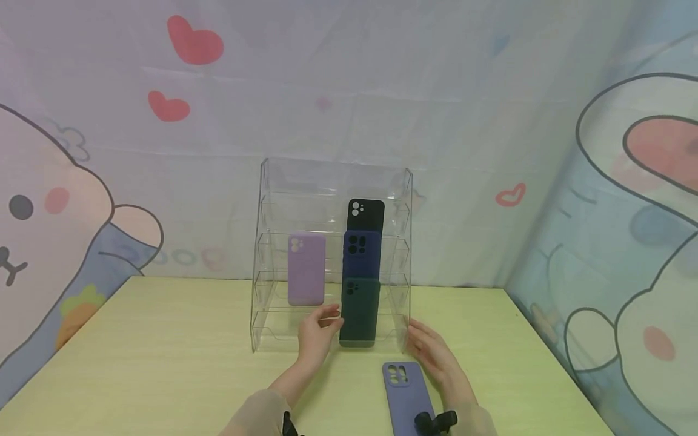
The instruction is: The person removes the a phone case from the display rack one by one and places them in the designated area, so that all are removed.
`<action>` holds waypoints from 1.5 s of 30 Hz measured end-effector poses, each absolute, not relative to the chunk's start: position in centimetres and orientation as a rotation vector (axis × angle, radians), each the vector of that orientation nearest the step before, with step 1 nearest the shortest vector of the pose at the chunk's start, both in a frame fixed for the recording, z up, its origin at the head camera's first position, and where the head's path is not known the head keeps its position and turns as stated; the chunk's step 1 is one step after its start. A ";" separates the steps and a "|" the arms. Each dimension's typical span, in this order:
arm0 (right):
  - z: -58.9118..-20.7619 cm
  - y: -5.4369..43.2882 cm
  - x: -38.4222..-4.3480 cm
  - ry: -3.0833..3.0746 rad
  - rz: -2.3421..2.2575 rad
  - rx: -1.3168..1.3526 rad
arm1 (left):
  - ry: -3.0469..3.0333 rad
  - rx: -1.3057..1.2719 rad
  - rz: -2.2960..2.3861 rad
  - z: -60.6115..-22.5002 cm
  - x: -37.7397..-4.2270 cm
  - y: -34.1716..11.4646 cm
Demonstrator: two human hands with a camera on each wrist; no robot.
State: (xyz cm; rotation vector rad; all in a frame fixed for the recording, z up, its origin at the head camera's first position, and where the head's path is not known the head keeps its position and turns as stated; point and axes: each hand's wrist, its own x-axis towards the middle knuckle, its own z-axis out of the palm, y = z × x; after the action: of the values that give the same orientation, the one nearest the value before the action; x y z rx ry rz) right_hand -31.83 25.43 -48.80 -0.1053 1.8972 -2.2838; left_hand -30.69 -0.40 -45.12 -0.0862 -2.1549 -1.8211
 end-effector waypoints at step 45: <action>-48.8 25.4 -31.9 1.888 -2.291 -0.105 | -2.136 -0.170 -1.637 -41.0 -33.0 0.8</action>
State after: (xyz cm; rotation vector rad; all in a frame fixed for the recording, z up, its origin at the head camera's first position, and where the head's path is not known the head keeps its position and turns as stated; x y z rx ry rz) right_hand -31.92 25.37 -48.82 -0.1046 1.8882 -2.2906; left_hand -32.96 0.79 -41.03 -0.1702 -2.1355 -1.6372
